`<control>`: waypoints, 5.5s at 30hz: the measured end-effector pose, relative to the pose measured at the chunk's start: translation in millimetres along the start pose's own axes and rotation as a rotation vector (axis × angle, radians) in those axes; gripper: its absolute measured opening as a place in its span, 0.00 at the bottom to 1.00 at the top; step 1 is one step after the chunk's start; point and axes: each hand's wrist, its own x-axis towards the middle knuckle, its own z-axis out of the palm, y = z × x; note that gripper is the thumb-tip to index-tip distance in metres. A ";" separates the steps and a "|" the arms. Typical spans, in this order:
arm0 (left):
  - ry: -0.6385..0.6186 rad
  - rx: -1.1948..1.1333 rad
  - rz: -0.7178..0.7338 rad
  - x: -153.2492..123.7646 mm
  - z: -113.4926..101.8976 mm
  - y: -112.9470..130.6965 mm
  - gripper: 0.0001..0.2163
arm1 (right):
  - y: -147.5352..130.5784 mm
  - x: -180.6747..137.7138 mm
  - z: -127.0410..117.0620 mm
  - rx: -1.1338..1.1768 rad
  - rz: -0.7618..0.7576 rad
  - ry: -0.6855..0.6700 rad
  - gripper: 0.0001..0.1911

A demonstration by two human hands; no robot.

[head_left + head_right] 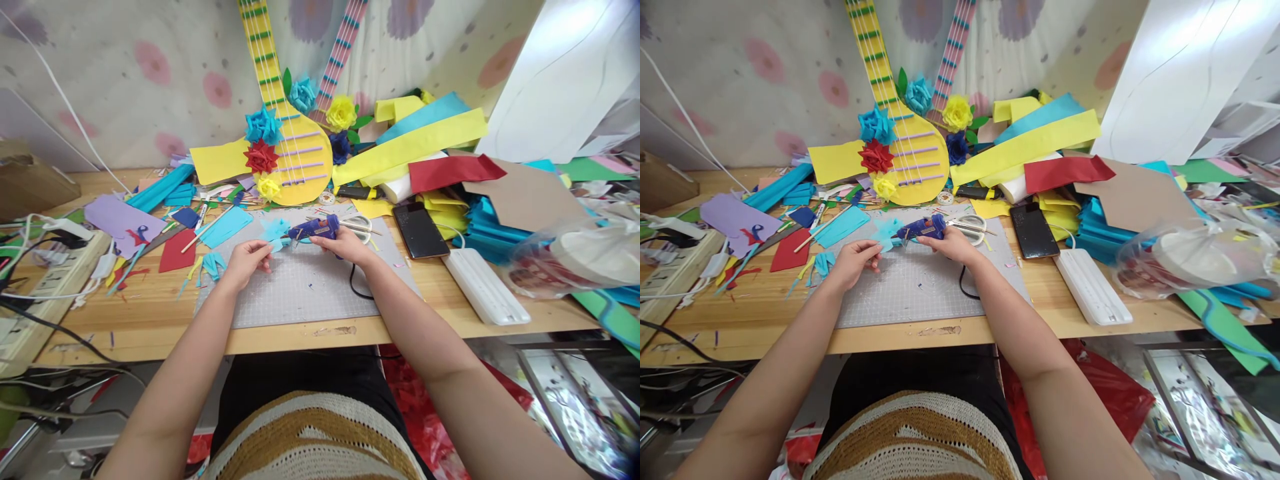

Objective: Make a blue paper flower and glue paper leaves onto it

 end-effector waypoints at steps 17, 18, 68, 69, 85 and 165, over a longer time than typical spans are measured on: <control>0.369 1.053 0.907 3.0 -6.0 22.5 0.07 | 12.3 7.4 -5.7 0.160 -0.044 0.090 0.25; 0.360 1.104 0.942 5.2 -6.6 24.4 0.07 | 12.5 7.5 -6.0 0.162 -0.047 0.092 0.25; -0.119 1.184 0.956 9.5 -16.4 10.8 0.31 | 16.1 10.8 -5.8 0.265 -0.060 0.128 0.23; -0.117 1.185 0.954 9.6 -16.0 10.8 0.31 | 16.6 11.2 -5.7 0.265 -0.053 0.135 0.23; -0.013 1.198 0.881 14.2 -9.2 18.3 0.29 | 14.0 10.8 -5.4 0.315 -0.049 0.156 0.23; -0.065 1.492 0.967 36.1 77.6 -0.6 0.08 | 25.2 25.1 -6.4 0.459 0.066 0.462 0.21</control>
